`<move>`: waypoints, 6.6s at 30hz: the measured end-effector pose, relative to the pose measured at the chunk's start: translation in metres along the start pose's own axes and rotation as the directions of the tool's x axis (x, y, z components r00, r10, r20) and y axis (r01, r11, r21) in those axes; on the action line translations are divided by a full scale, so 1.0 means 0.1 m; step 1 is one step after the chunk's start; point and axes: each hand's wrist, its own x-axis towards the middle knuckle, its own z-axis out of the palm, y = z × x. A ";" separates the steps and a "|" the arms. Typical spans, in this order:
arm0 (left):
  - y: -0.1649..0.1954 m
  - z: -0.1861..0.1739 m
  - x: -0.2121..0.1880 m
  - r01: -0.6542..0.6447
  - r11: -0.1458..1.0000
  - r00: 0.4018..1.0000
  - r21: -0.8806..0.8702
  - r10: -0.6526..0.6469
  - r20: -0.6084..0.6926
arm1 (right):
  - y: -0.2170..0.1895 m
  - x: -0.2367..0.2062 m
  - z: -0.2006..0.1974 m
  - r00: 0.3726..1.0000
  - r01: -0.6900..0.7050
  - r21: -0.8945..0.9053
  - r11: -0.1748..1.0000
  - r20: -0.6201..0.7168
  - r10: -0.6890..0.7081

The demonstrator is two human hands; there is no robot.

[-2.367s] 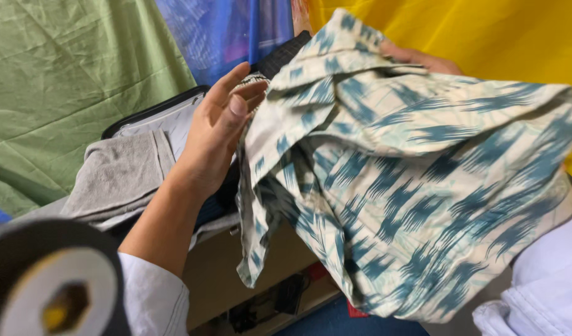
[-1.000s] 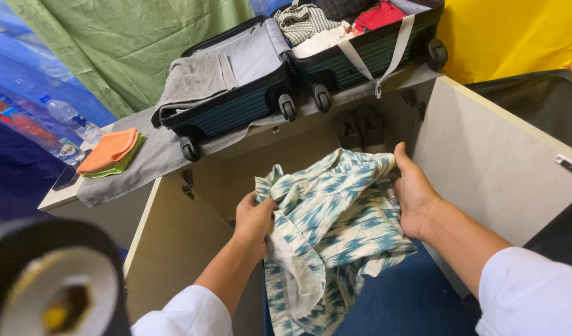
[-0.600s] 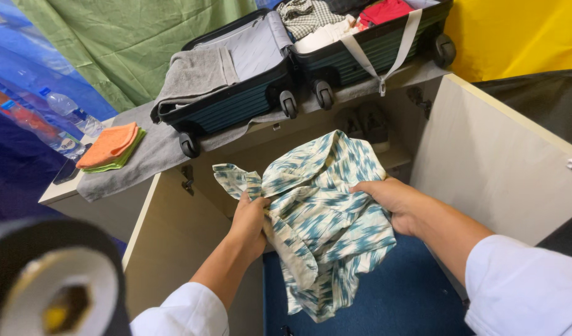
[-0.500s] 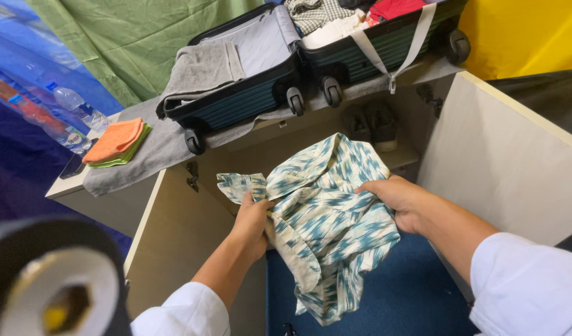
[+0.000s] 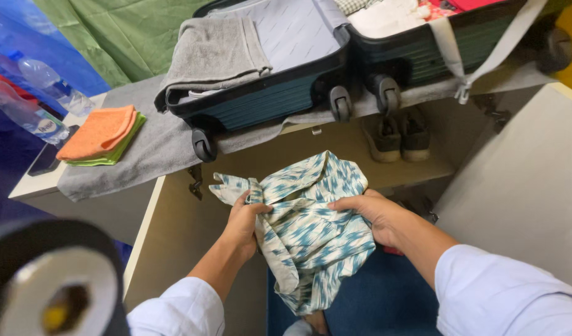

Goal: The person unpacks a suitcase resting on a cabinet, lifting out folded shirts, a red garment, a plaid shirt, and a pair of sneakers and placing them onto the cabinet shelves below. They also remove a keyboard from a shelf, unzip a compartment, and finish by folding a gray towel.

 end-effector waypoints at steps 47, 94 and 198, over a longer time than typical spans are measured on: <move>0.60 1.04 0.26 -0.632 0.378 0.775 0.677 0.326 0.542 | -0.74 0.44 0.03 0.946 0.322 -0.385 0.865 0.103 -0.306; 1.91 4.48 1.07 -0.569 0.751 0.708 0.336 0.239 0.664 | -4.09 0.65 -2.28 0.769 0.478 0.135 0.868 -0.542 -0.339; 0.97 1.28 -0.61 0.210 0.929 0.748 -0.306 0.050 0.662 | -1.02 -1.23 0.01 0.903 0.384 0.375 0.844 0.036 -0.428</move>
